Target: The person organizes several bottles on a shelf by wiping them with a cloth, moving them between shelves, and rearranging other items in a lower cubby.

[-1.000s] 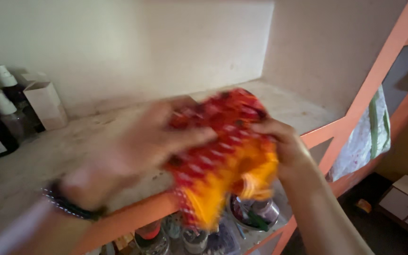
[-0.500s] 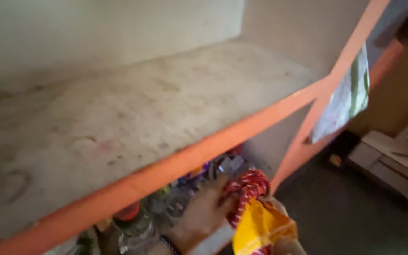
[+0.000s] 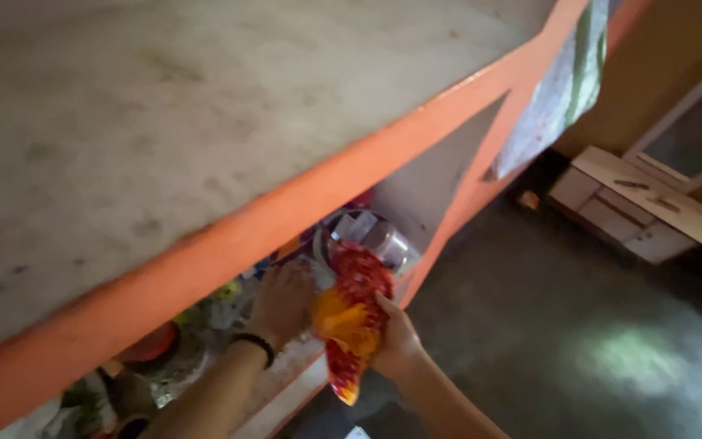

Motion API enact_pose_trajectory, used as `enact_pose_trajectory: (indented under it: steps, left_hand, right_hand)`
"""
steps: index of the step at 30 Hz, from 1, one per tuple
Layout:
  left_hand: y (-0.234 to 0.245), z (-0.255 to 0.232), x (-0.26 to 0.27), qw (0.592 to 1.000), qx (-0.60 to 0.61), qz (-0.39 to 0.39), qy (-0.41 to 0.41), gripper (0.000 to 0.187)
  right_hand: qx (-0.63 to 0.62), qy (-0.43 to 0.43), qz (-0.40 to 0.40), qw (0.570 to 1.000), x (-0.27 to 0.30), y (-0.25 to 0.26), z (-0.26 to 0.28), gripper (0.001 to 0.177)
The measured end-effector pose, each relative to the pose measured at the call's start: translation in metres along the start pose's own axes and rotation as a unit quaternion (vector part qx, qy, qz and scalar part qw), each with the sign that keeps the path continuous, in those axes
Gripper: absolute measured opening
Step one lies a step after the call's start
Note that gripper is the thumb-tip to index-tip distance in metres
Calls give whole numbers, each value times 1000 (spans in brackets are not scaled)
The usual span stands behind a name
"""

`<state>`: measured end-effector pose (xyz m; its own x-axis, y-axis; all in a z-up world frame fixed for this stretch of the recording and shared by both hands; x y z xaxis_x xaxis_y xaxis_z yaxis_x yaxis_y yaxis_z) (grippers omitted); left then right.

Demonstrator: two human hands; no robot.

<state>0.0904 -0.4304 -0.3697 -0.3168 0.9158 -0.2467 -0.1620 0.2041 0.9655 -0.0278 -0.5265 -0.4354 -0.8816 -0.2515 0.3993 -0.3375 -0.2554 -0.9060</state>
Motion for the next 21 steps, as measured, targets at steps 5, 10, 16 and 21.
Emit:
enact_pose_trajectory:
  steps: [5,10,16,21]
  left_hand:
    - [-13,4,0,998,-50,-15,-42,28]
    - [-34,11,-3,994,-29,98,-43,41]
    - [-27,13,4,993,-50,86,-70,42]
    - [-30,17,4,986,-14,160,-35,42]
  right_hand:
    - [-2,-14,25,1000,-25,-9,-9,59]
    - [0,-1,20,1000,-33,0,-7,57]
    - [-30,-23,-14,999,-31,10,-1,57]
    - [-44,-22,-41,998,-32,15,0,56]
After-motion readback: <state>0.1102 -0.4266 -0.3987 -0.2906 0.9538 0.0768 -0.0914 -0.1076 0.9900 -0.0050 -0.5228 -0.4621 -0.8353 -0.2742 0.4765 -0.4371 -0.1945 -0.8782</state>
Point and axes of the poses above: each hand's wrist, its own x-axis away from the middle knuckle, its own y-axis out of the back of the hand, z = x × y, the point moved 8 cm from there along -x, towards the middle knuckle, and after that the axes turned 11 degrees about -y, right-handed, at the moved point
